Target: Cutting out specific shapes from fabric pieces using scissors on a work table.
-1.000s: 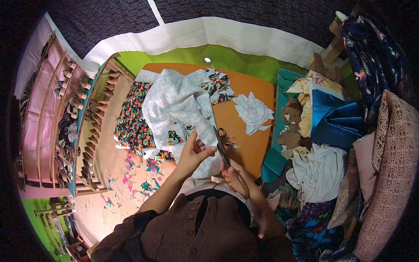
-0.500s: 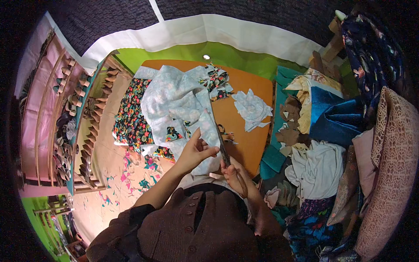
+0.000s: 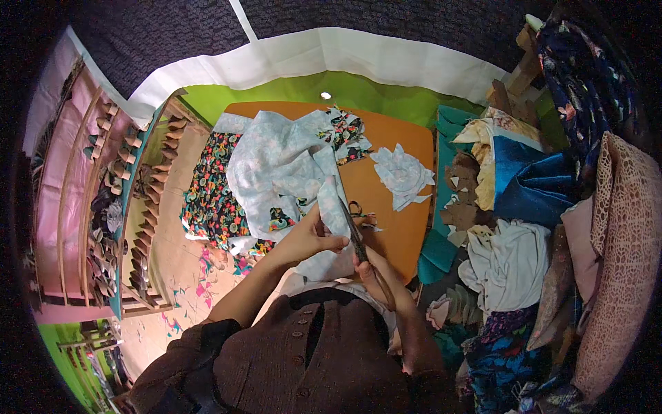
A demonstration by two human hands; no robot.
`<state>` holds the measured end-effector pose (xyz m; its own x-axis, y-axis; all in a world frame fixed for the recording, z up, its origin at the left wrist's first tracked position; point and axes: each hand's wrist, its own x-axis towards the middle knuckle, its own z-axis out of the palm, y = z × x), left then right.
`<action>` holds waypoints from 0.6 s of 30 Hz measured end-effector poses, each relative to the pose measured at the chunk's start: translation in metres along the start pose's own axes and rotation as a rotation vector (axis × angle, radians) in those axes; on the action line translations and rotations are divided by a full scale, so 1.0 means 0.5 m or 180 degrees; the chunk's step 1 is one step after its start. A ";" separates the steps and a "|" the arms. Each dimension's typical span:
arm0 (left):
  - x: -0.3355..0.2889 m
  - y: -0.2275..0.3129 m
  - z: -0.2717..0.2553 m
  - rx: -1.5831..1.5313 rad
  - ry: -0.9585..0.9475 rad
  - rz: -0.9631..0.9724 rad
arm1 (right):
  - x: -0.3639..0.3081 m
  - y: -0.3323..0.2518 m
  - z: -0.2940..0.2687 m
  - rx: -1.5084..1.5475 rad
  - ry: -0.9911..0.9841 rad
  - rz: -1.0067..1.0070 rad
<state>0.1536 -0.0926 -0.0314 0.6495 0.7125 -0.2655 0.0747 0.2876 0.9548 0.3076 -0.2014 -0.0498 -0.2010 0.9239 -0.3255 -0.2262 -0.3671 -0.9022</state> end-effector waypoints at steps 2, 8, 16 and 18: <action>0.005 0.017 -0.010 -0.0213 -0.0200 -0.0048 | 0.007 -0.002 0.006 -0.0051 0.0032 0.0048; 0.015 0.028 -0.050 -0.0088 -0.0270 -0.0334 | 0.022 -0.011 0.037 -0.0044 0.0202 -0.0085; 0.042 0.009 -0.091 -0.0156 0.0157 0.0121 | 0.058 0.025 0.081 -0.0506 0.0715 -0.0451; 0.044 0.003 -0.094 -0.0257 0.0173 0.0301 | 0.055 -0.002 0.091 -0.0435 0.0574 -0.0164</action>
<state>0.1326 -0.0463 -0.0419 0.6087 0.7718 -0.1838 -0.0474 0.2666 0.9627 0.2587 -0.1806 -0.0450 -0.0161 0.9499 -0.3122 -0.0981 -0.3122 -0.9449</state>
